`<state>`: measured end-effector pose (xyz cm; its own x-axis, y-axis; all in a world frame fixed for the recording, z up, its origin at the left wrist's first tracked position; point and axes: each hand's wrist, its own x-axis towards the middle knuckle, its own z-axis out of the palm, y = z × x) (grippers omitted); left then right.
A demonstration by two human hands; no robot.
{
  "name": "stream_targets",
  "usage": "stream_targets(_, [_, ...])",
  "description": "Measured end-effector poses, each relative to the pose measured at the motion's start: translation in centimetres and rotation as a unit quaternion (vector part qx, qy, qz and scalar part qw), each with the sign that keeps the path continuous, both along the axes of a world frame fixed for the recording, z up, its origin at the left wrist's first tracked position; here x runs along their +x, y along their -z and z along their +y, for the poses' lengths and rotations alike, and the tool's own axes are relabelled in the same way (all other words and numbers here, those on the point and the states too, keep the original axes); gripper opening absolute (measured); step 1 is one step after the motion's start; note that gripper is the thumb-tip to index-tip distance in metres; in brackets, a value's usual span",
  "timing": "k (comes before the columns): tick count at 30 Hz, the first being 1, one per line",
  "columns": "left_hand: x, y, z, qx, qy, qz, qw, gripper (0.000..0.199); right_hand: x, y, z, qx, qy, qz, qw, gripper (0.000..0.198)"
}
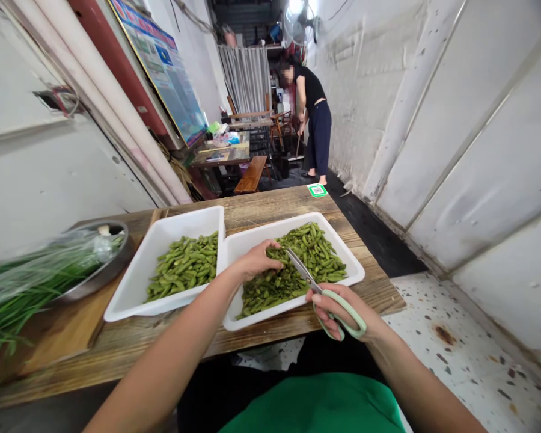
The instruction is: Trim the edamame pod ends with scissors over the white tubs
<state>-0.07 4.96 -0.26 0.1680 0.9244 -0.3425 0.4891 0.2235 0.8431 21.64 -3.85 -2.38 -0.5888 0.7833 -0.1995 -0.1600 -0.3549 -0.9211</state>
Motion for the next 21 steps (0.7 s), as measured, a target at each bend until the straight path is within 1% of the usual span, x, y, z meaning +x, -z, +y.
stream_targets(3, [1.0, -1.2, -0.1, 0.022, 0.011, -0.025, 0.999, 0.060, 0.0, 0.0, -0.2, 0.003, 0.013, 0.002, 1.000, 0.031])
stream_targets(5, [1.4, -1.6, 0.0, 0.063, 0.026, -0.032, 0.997, 0.066, 0.0, 0.0, -0.3, 0.004, 0.025, 0.002, 1.000, 0.029])
stream_targets(8, [1.8, -1.7, 0.1, 0.157, 0.063, -0.025, 0.985, 0.079, 0.1, -0.1, -0.5, 0.009, 0.054, 0.001, 0.998, 0.029])
stream_targets(9, [1.9, -1.7, 0.1, 0.175, 0.080, -0.023, 0.981, 0.084, 0.1, -0.1, -0.5, 0.017, 0.066, 0.000, 0.998, 0.029])
stream_targets(11, [2.2, -1.6, 0.2, 0.184, 0.119, -0.023, 0.975, 0.089, 0.3, -0.2, -0.6, 0.032, 0.089, -0.002, 0.995, 0.030])
stream_targets(13, [2.6, -1.6, 0.2, 0.189, 0.157, -0.015, 0.969, 0.087, 0.6, -0.2, -0.6, 0.040, 0.106, -0.006, 0.993, 0.031])
stream_targets(16, [3.4, -1.9, 0.1, 0.211, 0.193, 0.032, 0.958, 0.084, 0.9, -0.2, -0.7, 0.045, 0.127, -0.012, 0.991, 0.032])
stream_targets(21, [3.9, -3.5, -0.3, 0.274, 0.235, 0.097, 0.928, 0.079, 1.8, 0.0, -0.7, 0.069, 0.167, -0.016, 0.983, 0.033])
